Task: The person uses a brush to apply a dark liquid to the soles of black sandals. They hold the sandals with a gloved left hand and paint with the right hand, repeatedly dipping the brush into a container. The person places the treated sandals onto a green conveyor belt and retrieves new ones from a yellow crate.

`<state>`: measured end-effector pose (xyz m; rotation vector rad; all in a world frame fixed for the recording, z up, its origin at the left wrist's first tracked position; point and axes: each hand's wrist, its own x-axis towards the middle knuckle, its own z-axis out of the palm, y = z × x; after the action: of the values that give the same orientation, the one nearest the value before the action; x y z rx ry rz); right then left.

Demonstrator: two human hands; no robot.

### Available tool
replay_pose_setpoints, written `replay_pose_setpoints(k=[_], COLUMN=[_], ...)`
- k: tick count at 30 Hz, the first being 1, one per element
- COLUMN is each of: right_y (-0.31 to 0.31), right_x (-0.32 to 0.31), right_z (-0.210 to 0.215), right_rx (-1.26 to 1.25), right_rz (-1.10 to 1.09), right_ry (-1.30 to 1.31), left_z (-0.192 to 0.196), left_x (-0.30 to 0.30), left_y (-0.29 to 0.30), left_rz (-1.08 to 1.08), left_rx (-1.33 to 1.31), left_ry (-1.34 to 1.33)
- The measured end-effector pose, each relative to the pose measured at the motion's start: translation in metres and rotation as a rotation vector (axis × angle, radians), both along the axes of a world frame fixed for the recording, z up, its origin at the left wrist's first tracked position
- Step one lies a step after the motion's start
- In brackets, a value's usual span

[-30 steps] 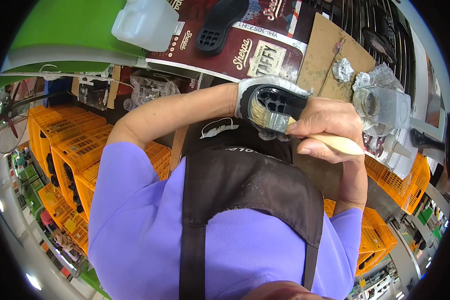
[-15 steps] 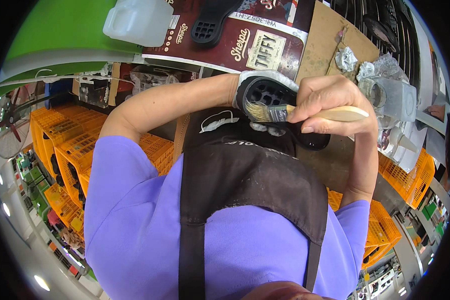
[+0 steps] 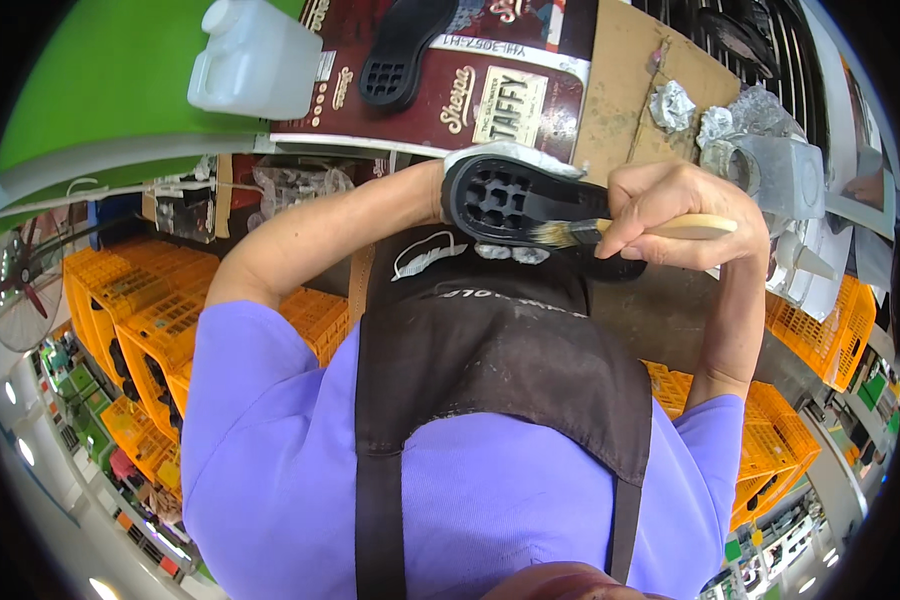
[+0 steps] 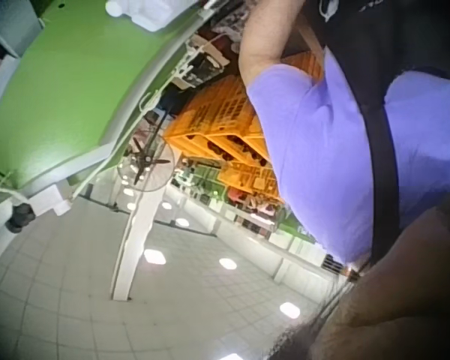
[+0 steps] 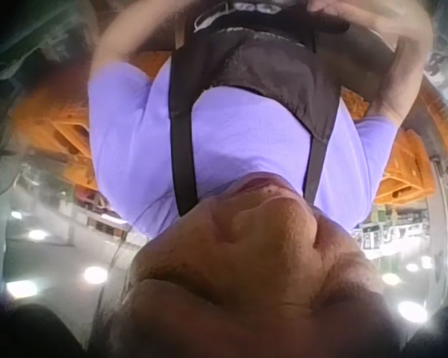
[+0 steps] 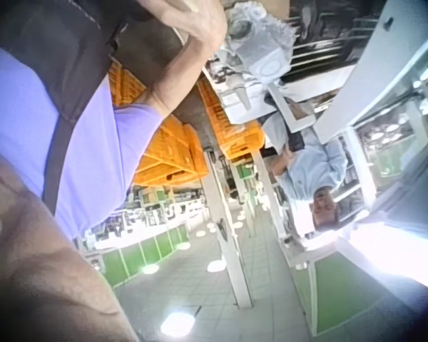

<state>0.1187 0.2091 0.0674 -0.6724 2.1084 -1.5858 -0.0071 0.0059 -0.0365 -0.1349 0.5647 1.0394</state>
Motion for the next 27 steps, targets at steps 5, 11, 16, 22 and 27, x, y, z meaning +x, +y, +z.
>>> replay_pose_setpoints(k=[5,11,16,22,27], right_y=[0.026,-0.007,-0.025,-0.014,-0.006], right_x=[0.036,0.055,0.048,0.045,0.050], right_z=[0.032,0.023,0.007,-0.005,-0.007], right_rx=[0.294,0.267,0.334,0.341,0.408], right_rz=[-0.337,-0.680,-0.612,-0.792,-0.884], right_ry=[0.231,0.463,0.434,0.465,0.395], left_z=[0.026,0.042,0.045,0.043,0.037], left_x=[-0.012,0.012,0.017,0.017,0.019], left_y=[0.008,0.009,0.008,0.004,0.001], left_rz=[0.028,0.304,0.276,0.218,0.219], left_rx=[0.160,0.191,0.208,0.243,0.263], left_ry=[-0.188,-0.103,-0.074,-0.191,-0.052])
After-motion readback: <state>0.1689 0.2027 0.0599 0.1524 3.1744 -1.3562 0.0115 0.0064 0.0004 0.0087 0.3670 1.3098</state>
